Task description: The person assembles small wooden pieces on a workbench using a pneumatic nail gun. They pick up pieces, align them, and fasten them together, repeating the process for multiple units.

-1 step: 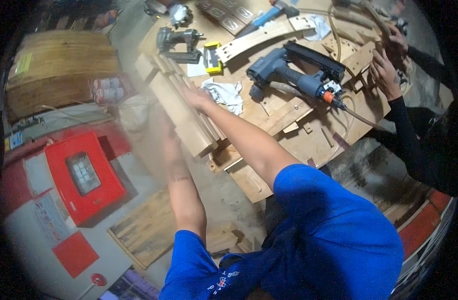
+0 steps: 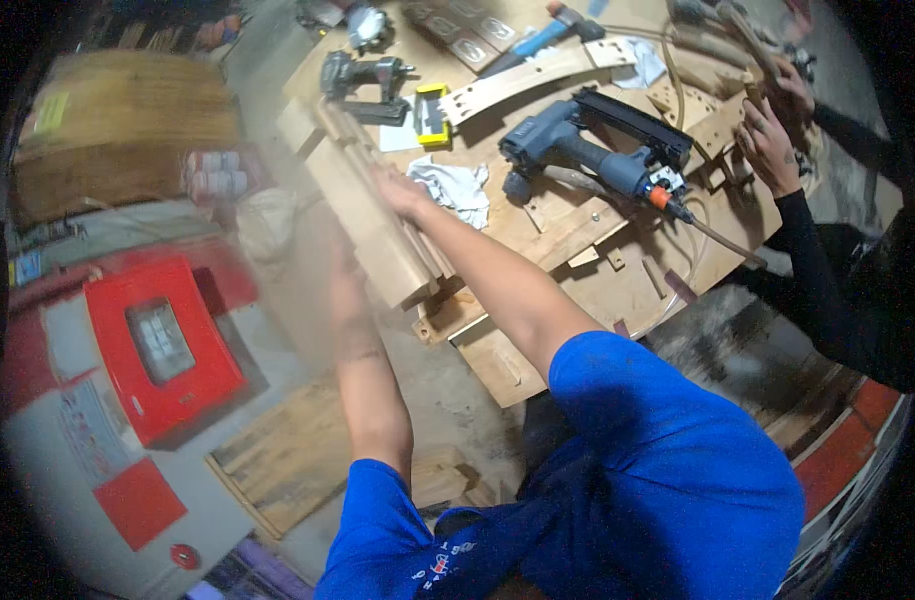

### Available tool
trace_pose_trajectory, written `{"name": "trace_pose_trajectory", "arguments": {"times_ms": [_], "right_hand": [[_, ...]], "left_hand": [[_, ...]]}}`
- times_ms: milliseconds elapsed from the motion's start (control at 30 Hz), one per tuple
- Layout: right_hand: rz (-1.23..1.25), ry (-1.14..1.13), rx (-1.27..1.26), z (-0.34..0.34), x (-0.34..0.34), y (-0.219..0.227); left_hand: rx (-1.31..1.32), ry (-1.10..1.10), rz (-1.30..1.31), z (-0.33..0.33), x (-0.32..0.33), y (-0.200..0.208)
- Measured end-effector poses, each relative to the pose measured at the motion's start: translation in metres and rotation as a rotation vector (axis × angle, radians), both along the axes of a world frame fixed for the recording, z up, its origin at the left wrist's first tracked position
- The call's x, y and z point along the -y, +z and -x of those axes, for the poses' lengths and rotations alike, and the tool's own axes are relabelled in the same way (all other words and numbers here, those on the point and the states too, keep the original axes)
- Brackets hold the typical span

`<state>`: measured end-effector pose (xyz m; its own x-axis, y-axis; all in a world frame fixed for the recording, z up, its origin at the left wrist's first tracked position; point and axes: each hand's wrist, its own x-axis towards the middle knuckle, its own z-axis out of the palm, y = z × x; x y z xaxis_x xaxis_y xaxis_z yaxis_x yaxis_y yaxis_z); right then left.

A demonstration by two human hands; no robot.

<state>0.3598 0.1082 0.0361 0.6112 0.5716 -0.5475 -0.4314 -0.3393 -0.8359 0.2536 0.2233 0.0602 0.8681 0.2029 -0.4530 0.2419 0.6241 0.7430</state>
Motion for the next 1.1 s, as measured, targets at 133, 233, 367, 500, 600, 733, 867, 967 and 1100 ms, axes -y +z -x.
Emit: {"name": "trace_pose_trajectory", "arguments": {"times_ms": [133, 233, 367, 500, 600, 733, 867, 967, 1100], "right_hand": [[-0.102, -0.062, -0.022, 0.012, -0.010, -0.027], [-0.097, -0.057, -0.021, 0.014, -0.014, -0.039], [-0.079, -0.056, -0.019, 0.013, -0.017, -0.046], [-0.069, -0.048, -0.011, 0.012, -0.021, -0.050], [-0.058, -0.042, 0.000, 0.018, -0.021, -0.052], [-0.069, -0.021, 0.060, 0.038, -0.005, -0.049], [-0.117, 0.015, 0.109, 0.061, 0.020, -0.027], [-0.139, 0.100, 0.121, 0.096, 0.026, 0.004], [-0.151, 0.272, 0.136, 0.196, 0.014, 0.049]], "left_hand": [[-0.040, 0.003, -0.185, 0.011, 0.014, 0.001], [0.044, 0.048, -0.213, 0.006, 0.025, -0.003], [-0.059, 0.067, -0.065, 0.003, 0.028, -0.010], [0.070, 0.114, 0.049, 0.003, 0.030, -0.015], [0.147, 0.167, 0.274, 0.005, 0.035, -0.021], [0.097, 0.317, 0.159, 0.030, 0.037, -0.016], [0.270, 0.312, -0.111, 0.079, 0.029, 0.021], [0.294, 0.411, -0.307, 0.147, 0.017, 0.061], [0.274, 0.576, -0.408, 0.270, 0.023, 0.102]]}}
